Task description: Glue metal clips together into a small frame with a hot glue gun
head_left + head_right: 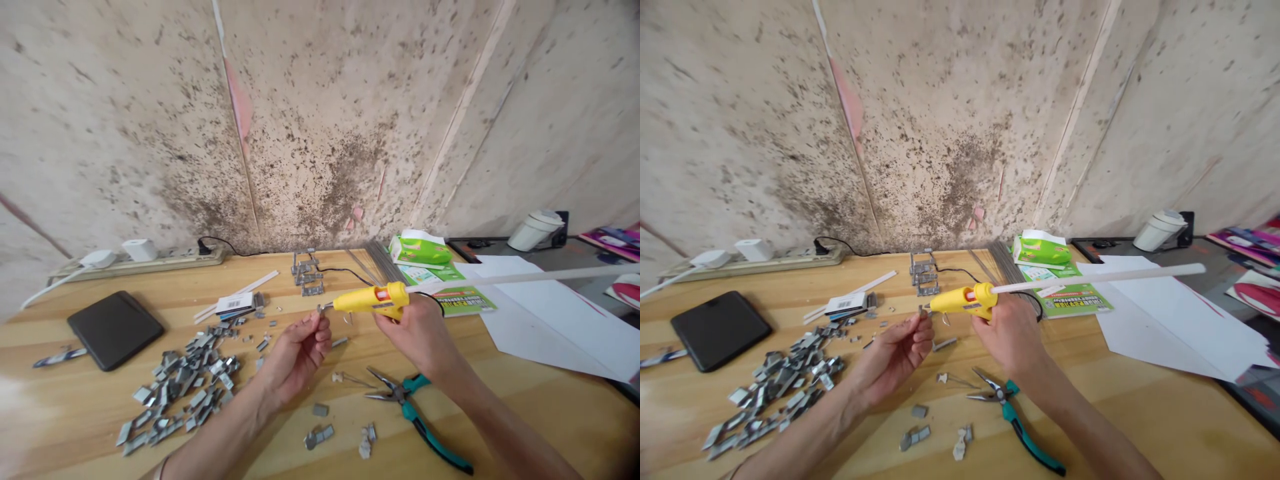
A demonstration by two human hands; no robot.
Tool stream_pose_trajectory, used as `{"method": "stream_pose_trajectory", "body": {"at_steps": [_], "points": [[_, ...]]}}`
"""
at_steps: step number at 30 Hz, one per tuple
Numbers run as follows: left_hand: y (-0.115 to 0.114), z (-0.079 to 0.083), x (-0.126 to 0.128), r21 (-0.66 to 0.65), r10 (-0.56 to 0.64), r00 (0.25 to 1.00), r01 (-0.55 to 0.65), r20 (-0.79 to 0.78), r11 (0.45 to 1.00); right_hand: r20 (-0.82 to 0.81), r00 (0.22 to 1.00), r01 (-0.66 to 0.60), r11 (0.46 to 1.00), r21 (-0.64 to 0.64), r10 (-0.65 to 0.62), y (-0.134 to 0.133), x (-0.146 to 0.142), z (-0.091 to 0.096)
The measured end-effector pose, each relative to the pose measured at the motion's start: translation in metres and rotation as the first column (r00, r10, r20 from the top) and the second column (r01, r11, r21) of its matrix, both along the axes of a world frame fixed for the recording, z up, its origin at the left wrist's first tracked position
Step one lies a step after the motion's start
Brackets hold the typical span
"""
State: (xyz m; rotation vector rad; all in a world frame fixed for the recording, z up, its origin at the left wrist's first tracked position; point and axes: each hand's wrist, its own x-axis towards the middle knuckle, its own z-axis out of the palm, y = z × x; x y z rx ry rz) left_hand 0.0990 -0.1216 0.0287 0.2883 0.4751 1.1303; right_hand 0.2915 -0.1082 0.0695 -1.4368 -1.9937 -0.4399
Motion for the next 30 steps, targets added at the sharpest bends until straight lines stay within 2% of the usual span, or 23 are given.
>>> {"method": "stream_pose_trajectory", "body": {"at_steps": [6, 14, 25, 30], "points": [[-0.0004, -0.0036, -0.0003, -0.028, -0.048, 0.993, 0.051, 0.111, 0.998, -0.026, 0.998, -0.057, 0.998, -0.038, 0.056, -0.002, -0.0004, 0.0055], [0.0002, -0.0051, 0.0, 0.009, -0.04, 0.993, 0.04, 0.109, 0.999, 0.013, 0.996, -0.093, 0.995, -0.031, 0.093, -0.0029, 0.0014, 0.0087], [0.0003, -0.0043, -0.0002, -0.012, -0.021, 0.993, 0.023, 0.114, 1.0, 0.024, 0.996, -0.08, 0.994, -0.078, 0.082, -0.0015, 0.0054, 0.0072], [0.0001, -0.0052, -0.0002, -0.009, -0.012, 0.994, 0.013, 0.111, 1.0, 0.014, 0.996, -0.08, 0.985, -0.152, 0.083, -0.0033, 0.0053, 0.0096]]}}
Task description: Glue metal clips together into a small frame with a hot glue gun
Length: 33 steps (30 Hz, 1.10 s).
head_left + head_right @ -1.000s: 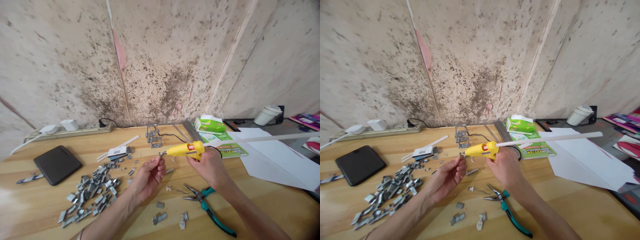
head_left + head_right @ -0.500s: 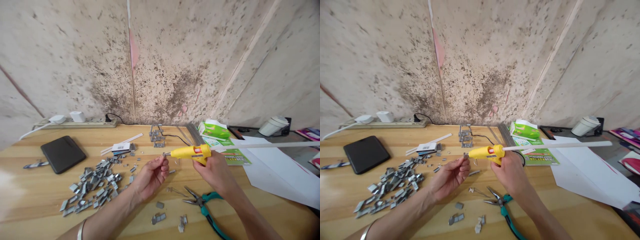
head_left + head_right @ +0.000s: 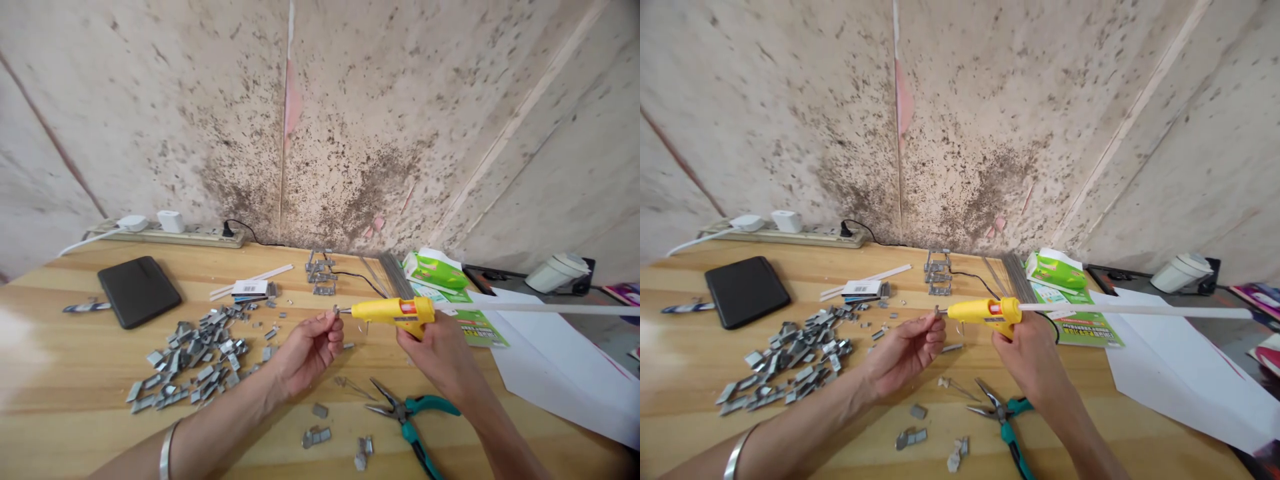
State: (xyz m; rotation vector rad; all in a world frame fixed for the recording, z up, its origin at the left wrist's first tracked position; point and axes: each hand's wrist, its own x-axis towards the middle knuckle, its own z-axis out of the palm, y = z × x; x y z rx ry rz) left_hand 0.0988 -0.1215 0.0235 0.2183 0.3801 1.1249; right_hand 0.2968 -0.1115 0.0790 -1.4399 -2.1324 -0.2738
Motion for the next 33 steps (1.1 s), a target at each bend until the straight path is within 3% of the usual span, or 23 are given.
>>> {"method": "stream_pose_trajectory", "body": {"at_steps": [14, 33], "points": [[0.001, -0.0043, 0.0012, 0.014, -0.003, 1.0, 0.003, -0.013, 1.0, 0.02, 0.999, 0.031, 0.997, -0.074, -0.03, -0.0017, 0.0019, 0.0019], [0.0005, -0.0055, 0.0016, 0.025, 0.003, 1.0, -0.003, -0.008, 1.0, -0.001, 1.0, 0.004, 0.998, -0.057, -0.004, -0.0029, -0.001, 0.0051]]}}
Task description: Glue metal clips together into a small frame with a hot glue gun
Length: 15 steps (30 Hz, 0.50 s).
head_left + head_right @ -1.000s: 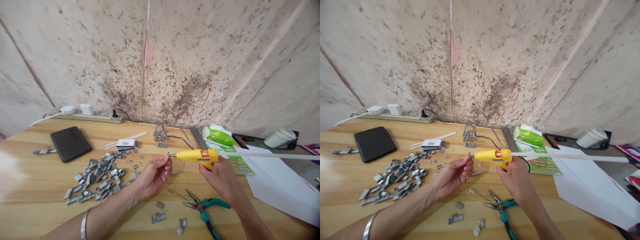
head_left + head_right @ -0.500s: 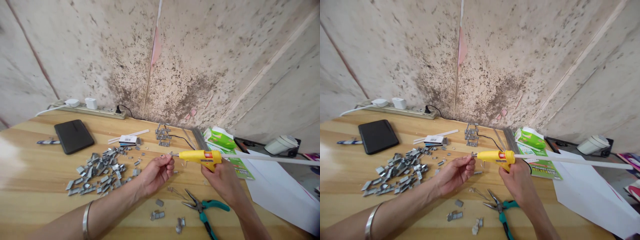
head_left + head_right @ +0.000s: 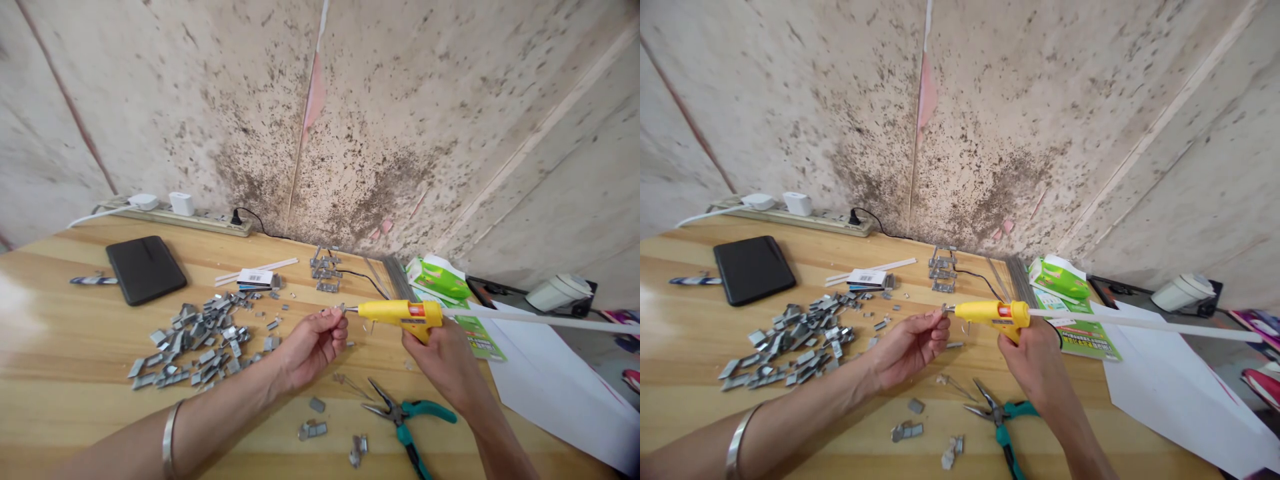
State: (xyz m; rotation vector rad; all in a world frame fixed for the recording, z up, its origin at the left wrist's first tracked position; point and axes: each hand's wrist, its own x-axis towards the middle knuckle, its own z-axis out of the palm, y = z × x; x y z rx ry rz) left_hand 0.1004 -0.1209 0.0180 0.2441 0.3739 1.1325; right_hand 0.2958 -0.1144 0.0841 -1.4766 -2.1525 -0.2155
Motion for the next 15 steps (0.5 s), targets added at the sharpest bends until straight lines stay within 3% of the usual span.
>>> {"method": "stream_pose_trajectory", "body": {"at_steps": [8, 15], "points": [[-0.0003, 0.0005, -0.0008, -0.006, -0.001, 1.0, 0.0, -0.015, 1.0, 0.006, 1.0, 0.02, 1.0, 0.022, -0.02, 0.0007, -0.0005, 0.0], [-0.0003, 0.0017, -0.0008, -0.003, 0.005, 0.999, -0.005, -0.041, 1.0, -0.007, 1.0, 0.028, 0.999, -0.033, -0.029, 0.0005, -0.0015, 0.0]]}}
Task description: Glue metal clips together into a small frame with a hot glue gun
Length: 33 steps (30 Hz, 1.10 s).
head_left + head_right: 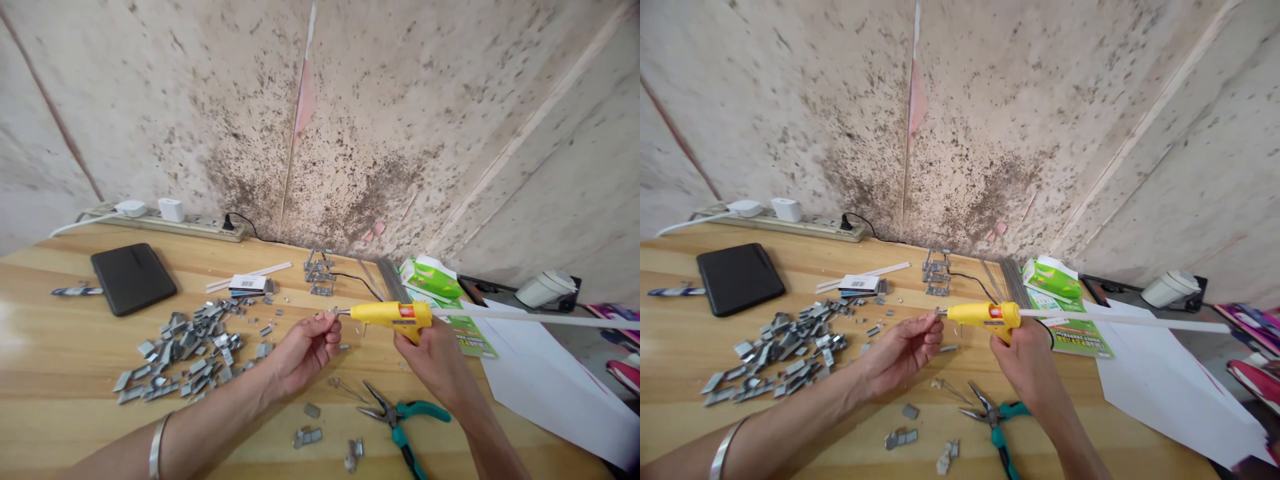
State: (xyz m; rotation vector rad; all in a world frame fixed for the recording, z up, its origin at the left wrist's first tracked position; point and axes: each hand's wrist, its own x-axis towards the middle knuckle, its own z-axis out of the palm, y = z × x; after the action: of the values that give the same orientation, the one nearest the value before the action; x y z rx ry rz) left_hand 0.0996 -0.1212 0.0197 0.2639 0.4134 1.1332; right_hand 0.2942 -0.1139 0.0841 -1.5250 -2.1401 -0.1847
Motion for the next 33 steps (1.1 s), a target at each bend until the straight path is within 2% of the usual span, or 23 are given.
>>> {"method": "stream_pose_trajectory", "body": {"at_steps": [27, 33], "points": [[-0.0009, 0.0026, 0.0009, 0.001, 0.014, 1.0, -0.014, -0.008, 1.0, 0.01, 1.0, -0.03, 0.998, 0.048, 0.029, -0.0015, 0.0001, 0.0034], [-0.0011, 0.0012, 0.0014, 0.029, 0.057, 0.995, -0.055, -0.076, 0.998, 0.015, 1.0, -0.023, 0.998, 0.066, 0.022, -0.0011, 0.0003, 0.0017]]}}
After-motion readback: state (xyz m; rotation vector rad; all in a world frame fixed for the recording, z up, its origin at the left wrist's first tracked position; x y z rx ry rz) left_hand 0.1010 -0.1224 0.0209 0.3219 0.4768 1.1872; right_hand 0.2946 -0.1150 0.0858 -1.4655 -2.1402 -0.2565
